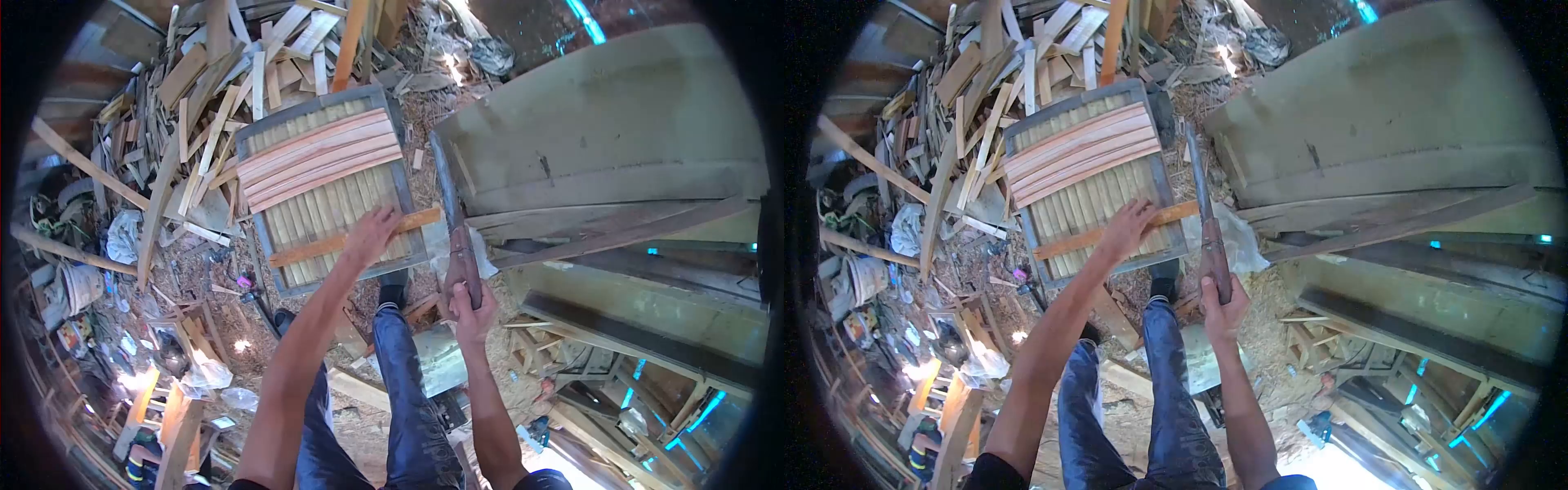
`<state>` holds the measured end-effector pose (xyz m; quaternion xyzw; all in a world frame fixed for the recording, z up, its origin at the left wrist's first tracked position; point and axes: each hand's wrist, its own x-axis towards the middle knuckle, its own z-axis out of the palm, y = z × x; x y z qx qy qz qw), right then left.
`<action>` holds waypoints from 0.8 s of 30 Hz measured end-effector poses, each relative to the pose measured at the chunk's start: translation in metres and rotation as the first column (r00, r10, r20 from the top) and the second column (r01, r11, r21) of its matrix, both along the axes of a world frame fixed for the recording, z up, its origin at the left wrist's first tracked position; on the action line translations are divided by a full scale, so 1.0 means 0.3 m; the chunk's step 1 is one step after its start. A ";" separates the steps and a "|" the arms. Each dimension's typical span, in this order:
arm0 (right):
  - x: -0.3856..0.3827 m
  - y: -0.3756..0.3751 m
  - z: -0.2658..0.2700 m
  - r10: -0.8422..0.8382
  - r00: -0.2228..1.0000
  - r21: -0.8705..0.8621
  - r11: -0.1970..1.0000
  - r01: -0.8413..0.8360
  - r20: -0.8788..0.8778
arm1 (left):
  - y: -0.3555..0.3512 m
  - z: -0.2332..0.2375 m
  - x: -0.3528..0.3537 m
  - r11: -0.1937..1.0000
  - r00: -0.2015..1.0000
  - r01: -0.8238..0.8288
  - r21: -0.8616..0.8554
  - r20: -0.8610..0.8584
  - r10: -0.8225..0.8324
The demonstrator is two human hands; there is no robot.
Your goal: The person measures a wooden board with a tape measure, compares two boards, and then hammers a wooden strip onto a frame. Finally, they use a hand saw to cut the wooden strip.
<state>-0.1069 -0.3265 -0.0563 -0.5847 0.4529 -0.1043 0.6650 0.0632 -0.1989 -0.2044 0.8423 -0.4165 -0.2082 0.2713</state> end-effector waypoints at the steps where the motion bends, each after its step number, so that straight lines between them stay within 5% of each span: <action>1: -0.010 -0.033 -0.006 0.024 0.999 -0.024 0.999 -0.025 -0.044 | -0.009 0.007 0.016 1.000 0.999 0.006 -0.029 -0.051 -0.007; 2: -0.021 -0.063 -0.014 0.046 0.995 -0.049 0.997 -0.051 -0.089 | -0.020 0.017 0.030 1.000 0.998 0.026 -0.011 -0.052 -0.026; 4: -0.060 -0.109 -0.053 0.063 0.991 -0.077 0.994 -0.072 -0.118 | -0.047 0.061 0.057 0.963 0.888 -0.245 -0.114 -0.425 0.175; 5: -0.076 -0.130 -0.071 0.102 0.984 -0.121 0.985 -0.120 -0.147 | -0.059 0.074 0.065 0.967 0.889 -0.235 -0.103 -0.426 0.171; 7: -0.085 -0.155 -0.089 0.113 0.981 -0.092 0.987 -0.128 -0.155 | -0.074 0.085 0.090 0.970 0.969 -0.201 -0.134 -0.169 0.177; 12: -0.059 -0.183 -0.132 0.163 0.973 -0.043 0.984 -0.172 -0.161 | -0.137 0.058 0.095 0.965 0.972 -0.236 -0.115 -0.023 0.235; 14: -0.033 -0.195 -0.149 0.212 0.957 -0.151 0.958 -0.243 -0.197 | -0.164 0.044 0.113 0.987 0.986 -0.146 -0.071 0.071 0.151; 24: -0.003 -0.283 -0.131 0.288 0.915 -0.267 0.893 -0.363 -0.281 | -0.260 -0.008 0.099 0.990 0.993 -0.120 -0.069 -0.033 0.118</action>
